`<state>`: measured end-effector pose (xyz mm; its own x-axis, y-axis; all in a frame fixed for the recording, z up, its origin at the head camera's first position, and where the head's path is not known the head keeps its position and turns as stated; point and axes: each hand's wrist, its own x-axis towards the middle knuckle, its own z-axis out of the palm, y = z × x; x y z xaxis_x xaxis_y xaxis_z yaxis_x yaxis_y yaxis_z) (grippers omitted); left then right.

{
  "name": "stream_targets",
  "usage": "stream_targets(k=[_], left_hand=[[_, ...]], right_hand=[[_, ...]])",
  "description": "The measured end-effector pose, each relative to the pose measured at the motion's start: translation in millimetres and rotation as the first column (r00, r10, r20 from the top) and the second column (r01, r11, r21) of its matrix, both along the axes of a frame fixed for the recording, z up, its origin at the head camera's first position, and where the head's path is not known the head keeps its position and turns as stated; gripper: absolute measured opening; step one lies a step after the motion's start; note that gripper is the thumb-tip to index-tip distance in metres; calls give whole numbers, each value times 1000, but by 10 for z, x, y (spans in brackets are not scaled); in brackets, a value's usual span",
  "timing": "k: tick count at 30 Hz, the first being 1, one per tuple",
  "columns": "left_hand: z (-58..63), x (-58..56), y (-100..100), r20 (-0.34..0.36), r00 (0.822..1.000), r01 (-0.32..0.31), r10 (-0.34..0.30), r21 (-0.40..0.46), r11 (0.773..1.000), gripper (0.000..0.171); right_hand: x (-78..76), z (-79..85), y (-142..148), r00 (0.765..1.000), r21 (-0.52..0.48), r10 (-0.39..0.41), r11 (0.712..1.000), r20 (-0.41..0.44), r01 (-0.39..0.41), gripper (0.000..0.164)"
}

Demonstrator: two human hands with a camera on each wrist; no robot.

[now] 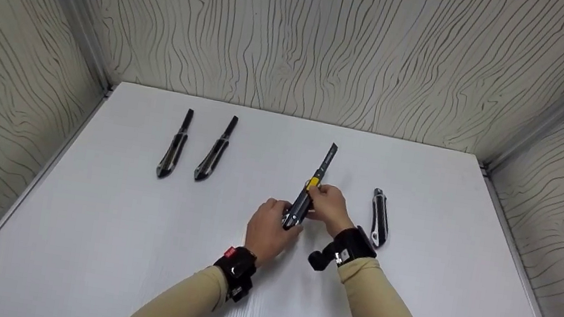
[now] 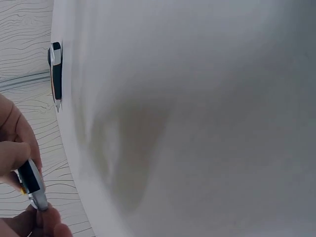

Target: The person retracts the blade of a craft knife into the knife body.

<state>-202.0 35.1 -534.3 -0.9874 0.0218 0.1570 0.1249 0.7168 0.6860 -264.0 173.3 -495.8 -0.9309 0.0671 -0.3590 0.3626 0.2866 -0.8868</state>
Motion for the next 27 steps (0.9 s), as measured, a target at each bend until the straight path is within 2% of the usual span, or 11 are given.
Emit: stream_targets(k=[4,9,17,19,21,25,27], left_hand=[[6,34,-15,24,999,43,-44,28,999,48],[9,41,-68,58,991,113,-119,96,989,38],[-65,12,-96,83,968,217,-238,207,954,31],[-76,11,-89,117,954,234,-275,280,931,31],[-87,12,-85,162,935,237,-314,370,898,31],[-96,16,-85,231,902,203,-366,520,830,30],[-97,18,-87,247,890,192,-384,560,806,29]], right_hand=[[7,-10,26,1000,-17,8,1000,-4,-8,33],[25,6,58,999,-13,42,999,-13,-42,31],[32,24,93,994,-6,100,995,-41,-100,33],[32,19,98,993,-5,112,994,-40,-112,34],[31,9,103,992,-2,122,993,-39,-122,35],[36,-9,107,991,10,132,991,-33,-131,35],[39,-18,107,991,11,129,992,-34,-129,34]])
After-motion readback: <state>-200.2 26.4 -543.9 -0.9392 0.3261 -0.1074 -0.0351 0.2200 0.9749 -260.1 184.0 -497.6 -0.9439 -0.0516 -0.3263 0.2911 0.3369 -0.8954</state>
